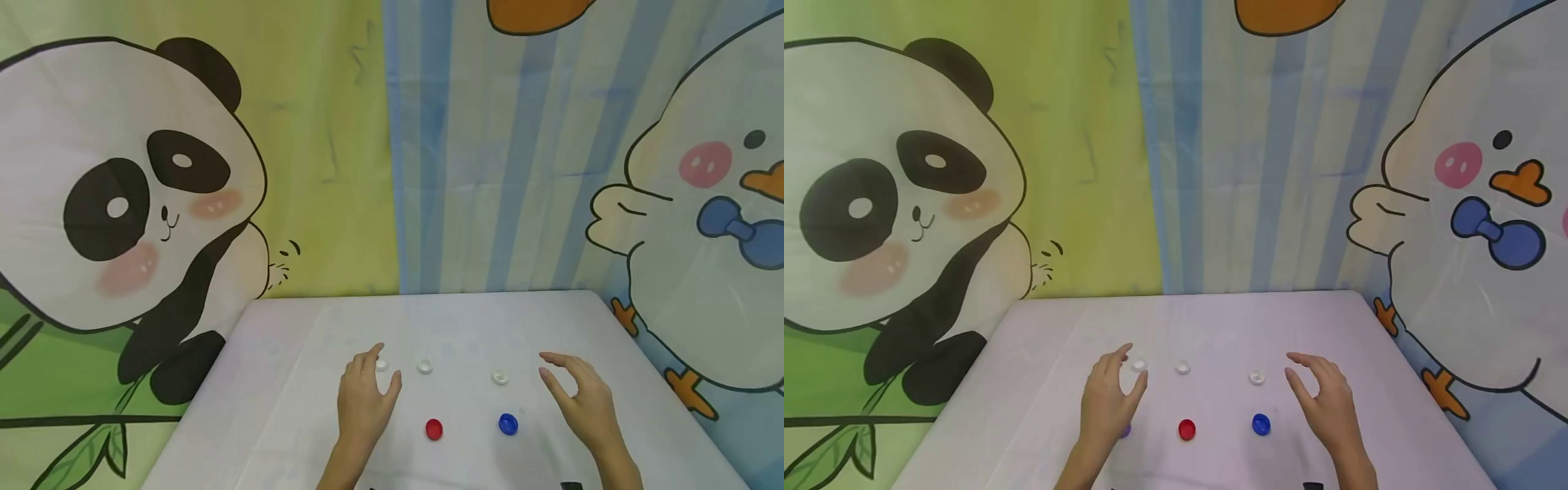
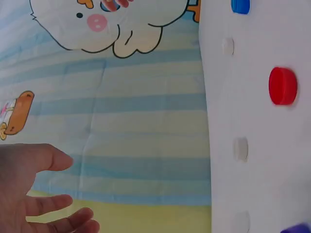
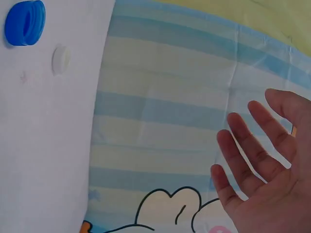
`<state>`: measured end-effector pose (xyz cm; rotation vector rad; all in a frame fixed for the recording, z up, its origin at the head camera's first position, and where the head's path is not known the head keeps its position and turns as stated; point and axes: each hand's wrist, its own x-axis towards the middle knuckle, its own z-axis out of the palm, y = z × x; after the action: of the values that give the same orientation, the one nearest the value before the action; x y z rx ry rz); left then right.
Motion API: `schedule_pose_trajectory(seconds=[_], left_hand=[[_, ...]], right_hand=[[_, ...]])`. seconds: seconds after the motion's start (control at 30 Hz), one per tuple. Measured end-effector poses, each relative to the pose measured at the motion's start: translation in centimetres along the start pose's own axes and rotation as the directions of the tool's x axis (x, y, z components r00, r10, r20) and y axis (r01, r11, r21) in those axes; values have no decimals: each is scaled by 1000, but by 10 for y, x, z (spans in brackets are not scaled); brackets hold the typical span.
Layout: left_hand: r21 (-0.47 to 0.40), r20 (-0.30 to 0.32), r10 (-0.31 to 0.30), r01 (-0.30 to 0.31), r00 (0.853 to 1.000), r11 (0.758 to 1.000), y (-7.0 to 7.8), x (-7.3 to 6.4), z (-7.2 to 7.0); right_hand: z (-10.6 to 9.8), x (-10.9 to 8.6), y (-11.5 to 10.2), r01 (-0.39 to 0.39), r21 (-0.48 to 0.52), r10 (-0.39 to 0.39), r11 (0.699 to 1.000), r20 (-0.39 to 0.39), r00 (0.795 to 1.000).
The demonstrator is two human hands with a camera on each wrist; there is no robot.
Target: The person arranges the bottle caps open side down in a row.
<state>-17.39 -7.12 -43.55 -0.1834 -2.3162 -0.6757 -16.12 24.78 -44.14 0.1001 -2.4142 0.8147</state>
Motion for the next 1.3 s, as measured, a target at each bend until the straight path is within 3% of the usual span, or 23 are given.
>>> schedule_pose_trajectory(seconds=[0.13,0.23,0.4,0.53,0.7,0.8,0.9,1.1,1.13,1.3], left_hand=[[-129,38,-17,22,999,991,20,-14,16],[-238,82,-16,35,996,971,33,-25,31],[-377,157,-28,86,987,922,51,-44,56],[-449,256,-54,168,965,878,63,-60,75],[-452,386,-82,266,919,851,71,-77,98],[-460,428,-84,297,900,837,73,-85,110],[-481,440,-81,310,894,820,73,-90,121],[-517,445,-63,314,893,797,73,-100,137],[-518,447,-57,310,893,797,73,-101,139],[-508,454,-32,288,891,812,77,-110,148]], right_hand=[[1,-10,3,-80,48,84,996,-78,993],[3,-18,6,-156,95,165,983,-93,982],[9,-32,8,-313,119,320,942,-45,946],[15,-41,11,-393,160,395,906,17,918],[28,-51,19,-412,308,404,857,93,910],[38,-59,25,-402,399,398,824,98,912],[47,-64,33,-382,437,387,814,84,918],[56,-71,48,-306,592,321,745,84,943],[57,-72,50,-307,622,321,721,93,943],[63,-78,57,-386,593,383,706,138,913]])
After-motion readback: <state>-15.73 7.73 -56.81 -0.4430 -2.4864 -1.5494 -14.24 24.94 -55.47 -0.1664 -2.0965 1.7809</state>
